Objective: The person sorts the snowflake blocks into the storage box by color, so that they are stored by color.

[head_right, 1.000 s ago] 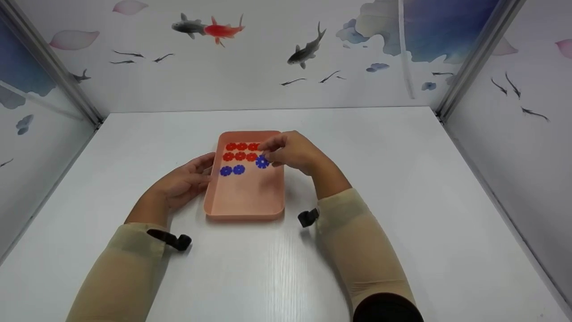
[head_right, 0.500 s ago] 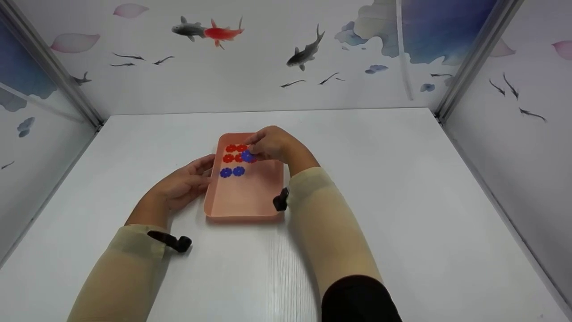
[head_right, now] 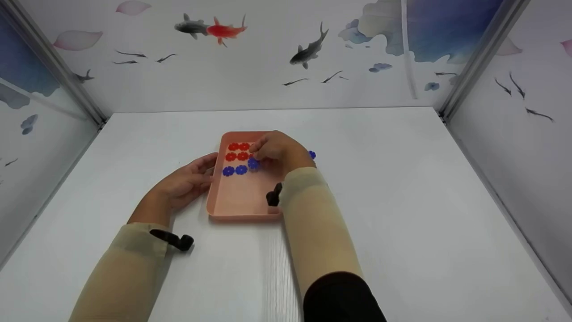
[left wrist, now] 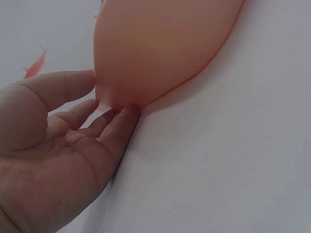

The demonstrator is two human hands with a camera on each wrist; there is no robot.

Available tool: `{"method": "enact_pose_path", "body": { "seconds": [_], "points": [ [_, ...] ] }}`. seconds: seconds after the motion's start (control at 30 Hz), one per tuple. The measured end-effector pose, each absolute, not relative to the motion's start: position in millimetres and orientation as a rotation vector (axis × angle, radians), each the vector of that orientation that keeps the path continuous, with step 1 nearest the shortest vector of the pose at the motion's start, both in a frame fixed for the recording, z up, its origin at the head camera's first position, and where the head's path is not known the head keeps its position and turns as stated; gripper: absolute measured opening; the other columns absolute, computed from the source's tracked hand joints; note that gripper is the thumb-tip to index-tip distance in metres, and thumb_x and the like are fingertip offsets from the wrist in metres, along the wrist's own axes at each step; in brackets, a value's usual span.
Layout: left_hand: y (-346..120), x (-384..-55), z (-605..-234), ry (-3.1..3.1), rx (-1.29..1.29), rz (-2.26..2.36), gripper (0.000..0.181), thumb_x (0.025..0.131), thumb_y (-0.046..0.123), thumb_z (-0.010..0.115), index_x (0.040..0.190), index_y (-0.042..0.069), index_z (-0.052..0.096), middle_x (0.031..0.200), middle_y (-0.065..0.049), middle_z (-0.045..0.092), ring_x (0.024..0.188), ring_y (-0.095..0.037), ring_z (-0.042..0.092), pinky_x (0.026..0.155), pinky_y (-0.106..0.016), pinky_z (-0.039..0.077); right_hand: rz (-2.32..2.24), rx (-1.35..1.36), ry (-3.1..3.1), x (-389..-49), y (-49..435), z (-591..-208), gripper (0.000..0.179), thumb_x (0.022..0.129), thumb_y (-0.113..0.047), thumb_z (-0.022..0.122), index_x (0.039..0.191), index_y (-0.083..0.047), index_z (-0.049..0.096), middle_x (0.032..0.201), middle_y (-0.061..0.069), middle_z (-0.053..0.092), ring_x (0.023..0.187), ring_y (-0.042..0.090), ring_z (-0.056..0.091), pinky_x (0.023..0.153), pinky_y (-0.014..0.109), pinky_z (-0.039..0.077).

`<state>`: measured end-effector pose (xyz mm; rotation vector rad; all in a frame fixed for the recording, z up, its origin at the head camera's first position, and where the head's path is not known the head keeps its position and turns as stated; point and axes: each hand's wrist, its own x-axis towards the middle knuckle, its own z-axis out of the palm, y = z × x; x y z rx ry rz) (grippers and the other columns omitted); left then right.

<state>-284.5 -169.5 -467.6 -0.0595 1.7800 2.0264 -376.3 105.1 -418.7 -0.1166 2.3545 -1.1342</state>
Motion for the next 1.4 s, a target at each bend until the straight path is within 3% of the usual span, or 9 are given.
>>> {"method": "enact_pose_path", "body": {
  "seconds": [0.3,0.5,0.77,0.93,1.1,1.4],
  "points": [
    [-169,-284,-467,1.779,-0.031,2.023,0.086,0.095,0.0,0.076,0.167,0.024,0.037,0.174,0.006,0.037,0.162,-0.017,0.036,0.13,-0.039,0.04,-1.04,-0.163,2.433,-376,96,-424,0.011,0.097,-0.022,0.08,0.108,-0.024,0.083,0.112,0.004,0.077,0.102,0.023,0.072,0.099,0.035,0.063],
    [-170,-285,-467,1.794,-0.044,2.017,0.087,0.093,0.003,0.079,0.167,0.026,0.038,0.174,0.007,0.037,0.162,-0.016,0.036,0.129,-0.037,0.04,-1.026,-0.099,2.452,-378,89,-425,0.009,0.095,-0.025,0.083,0.103,-0.026,0.084,0.111,0.003,0.077,0.107,0.024,0.069,0.097,0.035,0.061],
    [-169,-285,-467,1.815,-0.066,1.998,0.087,0.093,0.005,0.08,0.166,0.028,0.04,0.173,0.008,0.039,0.162,-0.016,0.037,0.128,-0.037,0.042,-1.056,-0.143,2.449,-375,86,-416,0.016,0.097,-0.029,0.081,0.112,-0.024,0.081,0.116,0.003,0.074,0.111,0.026,0.067,0.099,0.037,0.06],
    [-168,-285,-466,1.816,-0.069,1.994,0.09,0.092,0.006,0.082,0.166,0.029,0.038,0.174,0.009,0.037,0.163,-0.016,0.034,0.129,-0.038,0.041,-1.091,-0.257,2.461,-370,93,-400,0.02,0.1,-0.034,0.076,0.117,-0.024,0.079,0.122,0.007,0.076,0.118,0.032,0.068,0.105,0.047,0.059],
    [-168,-287,-466,1.81,-0.06,1.999,0.089,0.092,0.005,0.081,0.166,0.029,0.039,0.173,0.009,0.038,0.162,-0.016,0.036,0.129,-0.038,0.041,-1.17,-0.268,2.446,-364,114,-386,0.024,0.101,-0.038,0.075,0.12,-0.024,0.077,0.128,0.012,0.073,0.123,0.038,0.065,0.109,0.054,0.056],
    [-170,-288,-469,1.81,-0.062,1.993,0.086,0.093,0.005,0.08,0.165,0.028,0.039,0.172,0.01,0.04,0.162,-0.014,0.035,0.129,-0.038,0.04,-1.245,-0.208,2.461,-361,171,-387,0.031,0.103,-0.034,0.072,0.131,-0.021,0.074,0.134,0.012,0.072,0.12,0.034,0.067,0.109,0.051,0.058]
  ]
}}
